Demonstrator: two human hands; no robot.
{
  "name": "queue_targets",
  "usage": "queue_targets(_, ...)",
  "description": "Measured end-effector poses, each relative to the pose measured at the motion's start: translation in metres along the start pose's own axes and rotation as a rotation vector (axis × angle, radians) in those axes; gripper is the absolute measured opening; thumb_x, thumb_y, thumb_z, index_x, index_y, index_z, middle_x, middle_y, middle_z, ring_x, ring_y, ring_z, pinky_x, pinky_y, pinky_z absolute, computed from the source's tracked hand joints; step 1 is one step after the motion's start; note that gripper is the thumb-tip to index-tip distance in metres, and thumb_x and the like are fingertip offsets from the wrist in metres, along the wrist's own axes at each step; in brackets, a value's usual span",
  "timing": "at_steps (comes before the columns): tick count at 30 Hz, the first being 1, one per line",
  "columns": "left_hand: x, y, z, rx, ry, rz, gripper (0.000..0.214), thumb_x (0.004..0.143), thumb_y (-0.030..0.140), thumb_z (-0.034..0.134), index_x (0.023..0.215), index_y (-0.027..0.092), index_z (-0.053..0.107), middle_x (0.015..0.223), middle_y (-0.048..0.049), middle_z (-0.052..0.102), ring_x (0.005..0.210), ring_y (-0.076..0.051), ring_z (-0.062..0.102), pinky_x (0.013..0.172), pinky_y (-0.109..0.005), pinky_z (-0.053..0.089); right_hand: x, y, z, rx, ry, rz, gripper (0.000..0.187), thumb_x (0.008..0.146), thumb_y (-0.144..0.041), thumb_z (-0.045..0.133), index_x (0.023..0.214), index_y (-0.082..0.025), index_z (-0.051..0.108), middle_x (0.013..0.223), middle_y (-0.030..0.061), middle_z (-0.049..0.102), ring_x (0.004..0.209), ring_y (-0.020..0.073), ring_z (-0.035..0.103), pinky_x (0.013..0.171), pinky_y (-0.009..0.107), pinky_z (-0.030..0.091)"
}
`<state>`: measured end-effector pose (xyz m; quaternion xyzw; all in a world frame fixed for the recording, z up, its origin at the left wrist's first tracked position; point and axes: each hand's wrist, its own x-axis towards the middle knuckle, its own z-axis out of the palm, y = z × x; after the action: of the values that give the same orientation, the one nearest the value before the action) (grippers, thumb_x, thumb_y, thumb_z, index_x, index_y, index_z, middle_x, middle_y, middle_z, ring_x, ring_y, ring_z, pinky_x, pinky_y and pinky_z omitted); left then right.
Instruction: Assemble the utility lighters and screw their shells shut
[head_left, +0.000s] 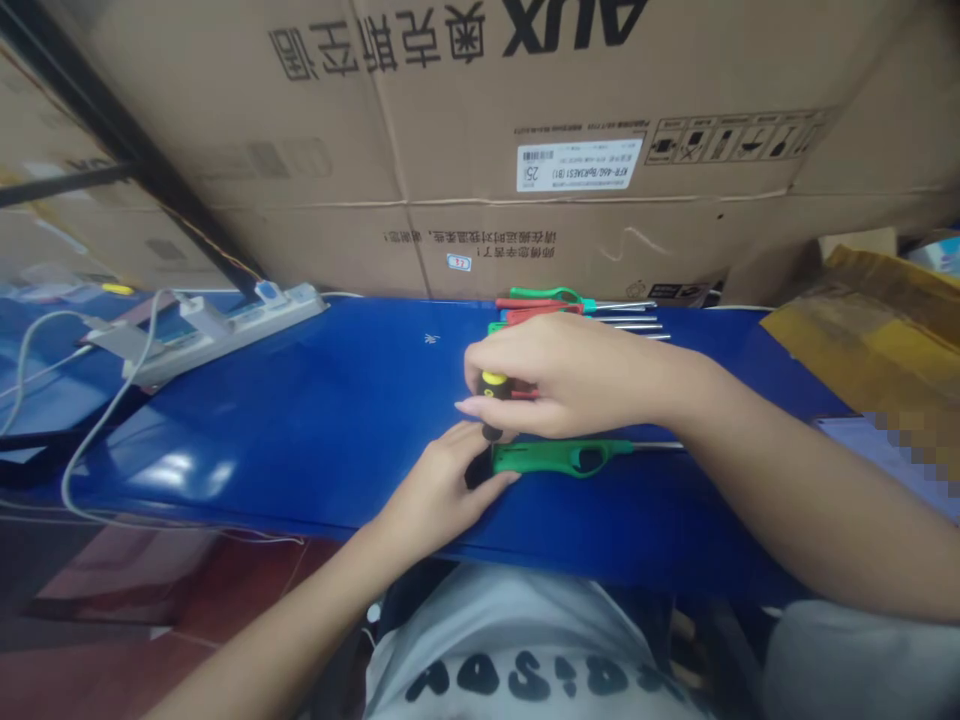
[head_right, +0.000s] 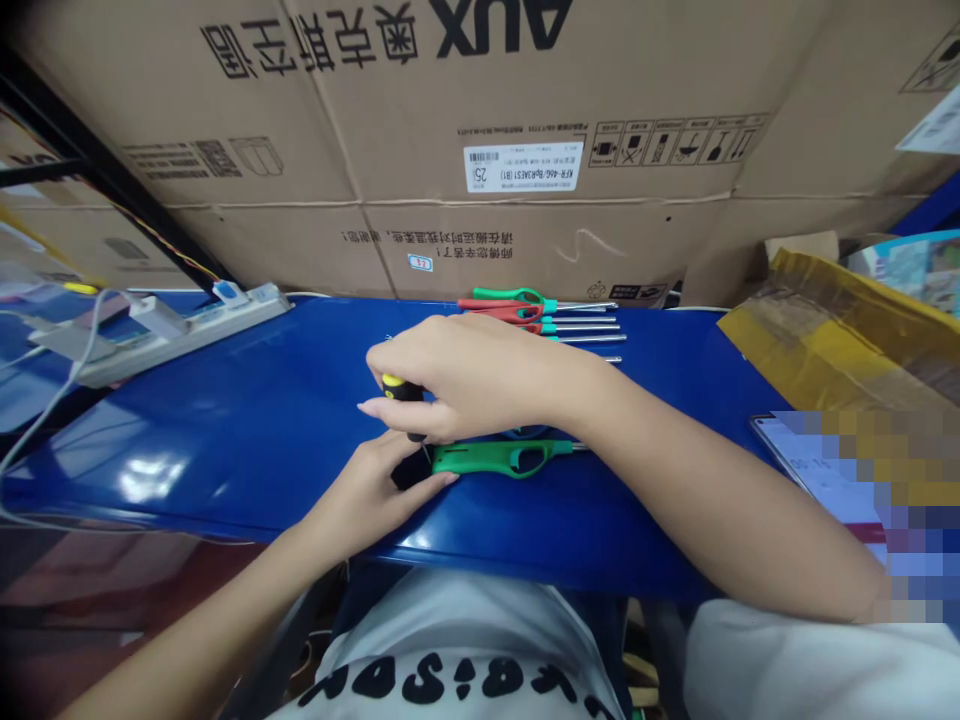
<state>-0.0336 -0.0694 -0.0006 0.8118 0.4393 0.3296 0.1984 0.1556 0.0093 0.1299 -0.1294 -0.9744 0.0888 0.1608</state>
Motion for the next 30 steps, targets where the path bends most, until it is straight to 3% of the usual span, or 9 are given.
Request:
queue_targets(7,0.001,0.004,-0.001,0.0,-0.015,-0.034,0.025,0.093,0.031,0.071,0.114,0.019,0.068,0.117,-0.0097,0.073,0.112,-0.027,0.067,0.097,-0.042,0.055,0.0,0.005,-0.004,0.017,0.069,0.008,0.027,0.097,-0.033,0.056,0.077,-0.017,0.062,0.066,-0.0026,0.057,0.06,0.0105,0.044,0.062,0.026,0.03)
queue_targets(18,0.002,0.006,-0.002,-0.035,-0.025,-0.042,0.02,0.093,0.029,0.07,0.111,0.022,0.067,0.117,-0.0066,0.073,0.113,-0.026,0.066,0.099,-0.043,0.053,0.0,0.004,-0.006,0.017,0.045,0.041,0.023,0.096,-0.032,0.056,0.078,-0.018,0.062,0.067,-0.0021,0.058,0.062,0.0115,0.046,0.064,0.027,0.032)
queue_targets(23,0.004,0.008,-0.002,-0.025,-0.034,-0.029,0.018,0.094,0.027,0.068,0.111,0.022,0.067,0.116,-0.0074,0.073,0.112,-0.027,0.066,0.098,-0.043,0.054,0.0,0.003,-0.002,-0.056,0.023,0.079,0.029,0.099,-0.037,0.051,0.08,-0.019,0.063,0.07,-0.0014,0.061,0.064,0.0121,0.048,0.068,0.028,0.034)
queue_targets(28,0.003,0.005,0.0,-0.003,-0.018,-0.017,0.021,0.093,0.025,0.069,0.114,0.022,0.066,0.12,-0.0079,0.073,0.116,-0.027,0.065,0.102,-0.044,0.053,0.005,-0.007,0.007,-0.26,0.092,0.232,0.05,0.098,-0.059,0.045,0.072,-0.019,0.061,0.064,0.0017,0.056,0.063,0.0162,0.049,0.062,0.03,0.026)
queue_targets(30,0.003,0.005,0.0,-0.006,-0.02,-0.018,0.022,0.093,0.025,0.07,0.114,0.021,0.066,0.12,-0.0082,0.073,0.116,-0.026,0.065,0.102,-0.043,0.053,0.005,-0.012,0.007,-0.268,0.084,0.266,0.048,0.099,-0.057,0.045,0.074,-0.019,0.061,0.064,0.0027,0.057,0.063,0.0168,0.049,0.062,0.031,0.025)
